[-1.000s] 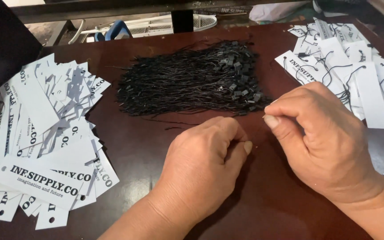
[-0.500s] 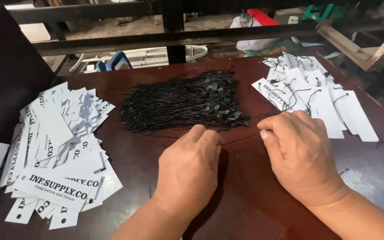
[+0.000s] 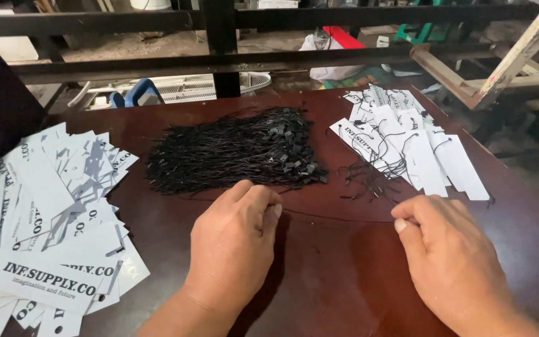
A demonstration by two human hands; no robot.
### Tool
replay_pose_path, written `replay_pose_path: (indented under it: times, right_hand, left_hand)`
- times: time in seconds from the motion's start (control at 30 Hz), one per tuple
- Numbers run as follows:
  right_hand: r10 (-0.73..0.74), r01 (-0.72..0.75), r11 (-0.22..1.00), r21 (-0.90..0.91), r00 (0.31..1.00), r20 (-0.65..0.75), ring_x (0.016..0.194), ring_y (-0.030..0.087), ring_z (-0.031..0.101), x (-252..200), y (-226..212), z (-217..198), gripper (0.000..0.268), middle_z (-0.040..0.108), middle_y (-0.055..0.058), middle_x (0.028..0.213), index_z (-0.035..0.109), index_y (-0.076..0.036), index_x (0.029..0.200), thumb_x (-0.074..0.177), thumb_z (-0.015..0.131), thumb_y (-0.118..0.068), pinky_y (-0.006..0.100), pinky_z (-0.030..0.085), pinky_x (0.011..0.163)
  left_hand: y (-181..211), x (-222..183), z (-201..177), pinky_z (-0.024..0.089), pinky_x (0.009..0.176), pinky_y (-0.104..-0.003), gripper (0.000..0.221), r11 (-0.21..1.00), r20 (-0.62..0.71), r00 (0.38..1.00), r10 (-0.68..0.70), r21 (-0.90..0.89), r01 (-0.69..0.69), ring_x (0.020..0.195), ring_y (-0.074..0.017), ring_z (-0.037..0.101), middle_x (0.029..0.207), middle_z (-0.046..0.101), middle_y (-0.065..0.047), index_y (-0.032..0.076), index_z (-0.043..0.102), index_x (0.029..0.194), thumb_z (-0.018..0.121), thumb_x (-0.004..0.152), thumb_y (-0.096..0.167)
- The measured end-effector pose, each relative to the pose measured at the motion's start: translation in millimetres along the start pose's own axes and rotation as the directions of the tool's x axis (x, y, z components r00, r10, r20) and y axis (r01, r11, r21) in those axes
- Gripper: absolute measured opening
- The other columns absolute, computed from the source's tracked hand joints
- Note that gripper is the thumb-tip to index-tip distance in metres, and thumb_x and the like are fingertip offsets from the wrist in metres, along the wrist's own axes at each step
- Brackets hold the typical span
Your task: Attaching paper brand tags to black string fasteners by threading the string through a hole and snapping the plastic ends together.
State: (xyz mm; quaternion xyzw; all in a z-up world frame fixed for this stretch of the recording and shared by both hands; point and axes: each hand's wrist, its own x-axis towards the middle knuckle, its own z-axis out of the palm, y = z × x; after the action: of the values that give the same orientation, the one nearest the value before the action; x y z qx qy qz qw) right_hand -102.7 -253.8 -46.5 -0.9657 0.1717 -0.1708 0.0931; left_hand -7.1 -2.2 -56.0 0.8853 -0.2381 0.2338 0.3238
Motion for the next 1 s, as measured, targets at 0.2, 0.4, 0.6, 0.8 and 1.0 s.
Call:
replay_pose_path:
  times: [0.2,0.4,0.6,0.8,1.0]
  right_hand:
    - [-0.357,0.366,0.93,0.029,0.92,-0.161,0.094,0.027,0.061,0,-8,8,0.015,0.069,0.001,0.096,0.063,-0.011,0.103,0.099,0.05,-0.018,0.042,0.049,0.087]
    - [-0.453,0.481,0.874,0.07,0.857,-0.244,0.078,0.028,0.059,7,-10,8,0.011,0.065,0.004,0.086,0.062,-0.008,0.1,0.098,0.051,-0.009,0.04,0.048,0.085]
    - [-0.312,0.337,0.935,0.115,0.931,-0.189,0.095,0.027,0.063,4,-6,4,0.01,0.071,0.003,0.095,0.064,-0.011,0.101,0.094,0.056,-0.013,0.044,0.05,0.088]
    - [0.06,-0.047,0.994,0.097,0.989,-0.134,0.098,0.025,0.066,0,-4,-6,0.013,0.072,0.001,0.096,0.07,-0.017,0.101,0.09,0.064,-0.018,0.044,0.049,0.09]
    - [0.203,-0.198,0.973,0.122,0.979,-0.027,0.102,0.023,0.066,3,-11,-12,0.017,0.073,0.001,0.1,0.073,-0.016,0.101,0.089,0.06,-0.017,0.039,0.048,0.095]
  left_hand:
    - [-1,-2,-7,0.05,0.051,-0.045,0.009,0.994,0.085,0.995,-0.058,-0.087,0.065,0.066,-0.026,0.066,0.084,0.065,0.006,0.021,0.068,0.091,0.063,0.094,0.026]
    - [-10,0,-4,0.054,0.067,-0.031,0.011,0.981,0.13,0.986,-0.106,-0.151,0.126,0.079,-0.0109,0.073,0.086,0.071,0.013,0.029,0.076,0.095,0.066,0.09,0.029]
    - [-9,4,-9,0.051,0.073,-0.035,0.01,0.99,0.083,0.996,-0.026,-0.133,0.037,0.079,-0.0208,0.072,0.085,0.073,0.002,0.02,0.075,0.093,0.066,0.088,0.02]
    - [15,14,-24,0.052,0.082,-0.025,0.011,0.908,0.311,0.872,-0.378,-0.062,0.415,0.082,-0.007,0.076,0.08,0.084,0.013,0.028,0.082,0.086,0.073,0.081,0.032]
    - [4,13,-20,0.053,0.081,-0.027,0.011,0.895,0.345,0.866,-0.363,-0.13,0.427,0.083,-0.0094,0.075,0.082,0.084,0.011,0.027,0.081,0.086,0.072,0.083,0.032]
